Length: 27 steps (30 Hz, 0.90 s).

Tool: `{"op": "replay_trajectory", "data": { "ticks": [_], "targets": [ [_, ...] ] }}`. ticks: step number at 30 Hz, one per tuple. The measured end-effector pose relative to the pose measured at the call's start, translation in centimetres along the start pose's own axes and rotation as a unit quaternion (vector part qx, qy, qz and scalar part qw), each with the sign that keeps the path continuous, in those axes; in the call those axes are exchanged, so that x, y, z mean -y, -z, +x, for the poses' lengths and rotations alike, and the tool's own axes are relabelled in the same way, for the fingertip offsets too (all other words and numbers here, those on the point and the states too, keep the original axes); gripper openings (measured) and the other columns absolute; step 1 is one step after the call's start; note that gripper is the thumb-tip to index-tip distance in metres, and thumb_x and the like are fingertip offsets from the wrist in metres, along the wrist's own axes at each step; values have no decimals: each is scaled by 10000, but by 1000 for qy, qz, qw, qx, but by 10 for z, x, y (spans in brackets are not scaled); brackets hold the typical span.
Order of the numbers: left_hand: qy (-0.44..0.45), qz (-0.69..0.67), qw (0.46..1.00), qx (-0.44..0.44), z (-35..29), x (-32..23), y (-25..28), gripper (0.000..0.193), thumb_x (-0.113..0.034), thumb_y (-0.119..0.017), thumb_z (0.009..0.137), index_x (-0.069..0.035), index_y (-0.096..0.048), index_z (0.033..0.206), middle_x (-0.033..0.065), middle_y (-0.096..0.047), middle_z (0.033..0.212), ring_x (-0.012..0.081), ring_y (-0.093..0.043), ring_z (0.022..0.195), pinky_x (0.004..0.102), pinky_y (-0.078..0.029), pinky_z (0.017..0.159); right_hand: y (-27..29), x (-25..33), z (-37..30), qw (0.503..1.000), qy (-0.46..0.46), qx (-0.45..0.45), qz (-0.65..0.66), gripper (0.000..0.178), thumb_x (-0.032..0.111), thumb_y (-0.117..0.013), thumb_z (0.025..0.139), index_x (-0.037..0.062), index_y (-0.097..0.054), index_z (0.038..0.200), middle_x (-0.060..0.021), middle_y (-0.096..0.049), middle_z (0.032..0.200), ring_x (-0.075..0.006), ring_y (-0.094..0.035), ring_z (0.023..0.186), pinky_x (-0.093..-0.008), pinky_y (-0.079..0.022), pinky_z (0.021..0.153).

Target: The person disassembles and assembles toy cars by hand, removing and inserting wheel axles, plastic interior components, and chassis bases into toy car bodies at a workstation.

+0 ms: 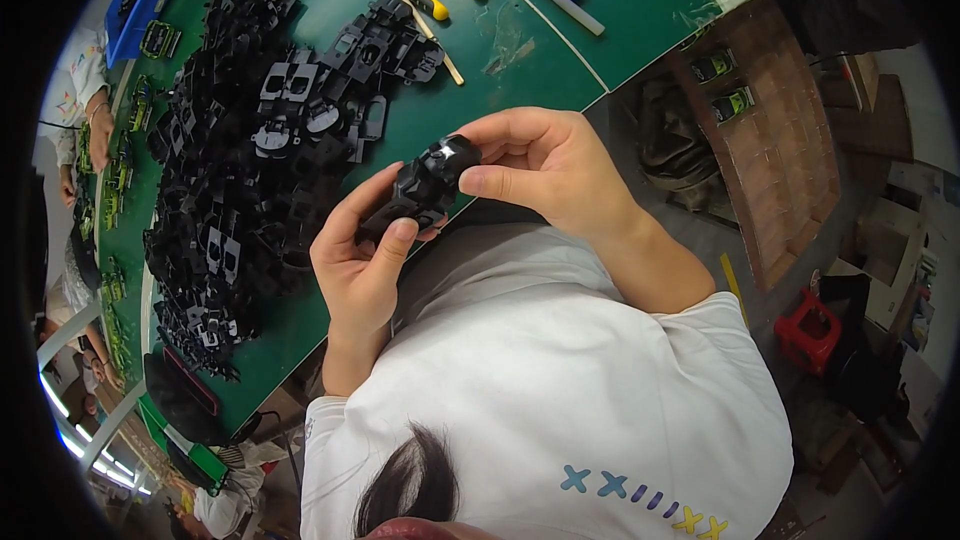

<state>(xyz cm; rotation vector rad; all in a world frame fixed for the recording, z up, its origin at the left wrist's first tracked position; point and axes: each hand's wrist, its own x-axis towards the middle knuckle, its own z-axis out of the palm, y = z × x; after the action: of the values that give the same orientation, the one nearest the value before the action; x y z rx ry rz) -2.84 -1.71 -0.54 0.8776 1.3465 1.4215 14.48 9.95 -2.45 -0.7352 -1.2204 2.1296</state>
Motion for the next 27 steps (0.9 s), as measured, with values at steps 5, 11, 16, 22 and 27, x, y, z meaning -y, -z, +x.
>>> {"op": "replay_trajectory", "data": {
  "ticks": [5,11,16,22,27],
  "targets": [
    [-36,49,998,11,0,5,3,377,15,-670,839,53,-582,1203,142,-632,1008,179,-662,856,256,-524,756,-1,0,-2,1000,13,0,9,292,-67,-693,795,-61,-626,1078,-115,-672,978,-150,-648,887,-269,-543,799],
    [-47,48,998,13,2,3,1,370,15,-664,841,57,-581,1199,150,-638,1015,191,-671,848,269,-538,754,2,-1,-1,1000,20,5,3,290,-55,-694,796,-62,-622,1077,-118,-669,977,-153,-649,892,-273,-542,804],
    [17,-33,999,0,3,-5,-3,374,3,-632,870,73,-539,1226,175,-635,1060,230,-679,871,292,-576,730,1,4,5,999,31,19,4,346,36,-698,824,-67,-587,1135,-123,-665,1007,-162,-651,905,-283,-543,809],
    [108,-154,982,17,9,-7,5,369,-6,-590,901,78,-500,1249,194,-635,1085,247,-687,854,292,-584,709,5,6,8,999,-25,0,27,334,11,-698,826,-50,-591,1136,-98,-666,993,-126,-640,896,-252,-536,811],
    [88,-105,990,14,7,-6,1,364,-15,-572,914,81,-494,1257,192,-627,1101,241,-686,851,294,-588,722,-3,0,9,998,-35,32,28,323,36,-703,835,-58,-589,1122,-92,-665,991,-117,-640,874,-252,-543,772]
  ]
}}
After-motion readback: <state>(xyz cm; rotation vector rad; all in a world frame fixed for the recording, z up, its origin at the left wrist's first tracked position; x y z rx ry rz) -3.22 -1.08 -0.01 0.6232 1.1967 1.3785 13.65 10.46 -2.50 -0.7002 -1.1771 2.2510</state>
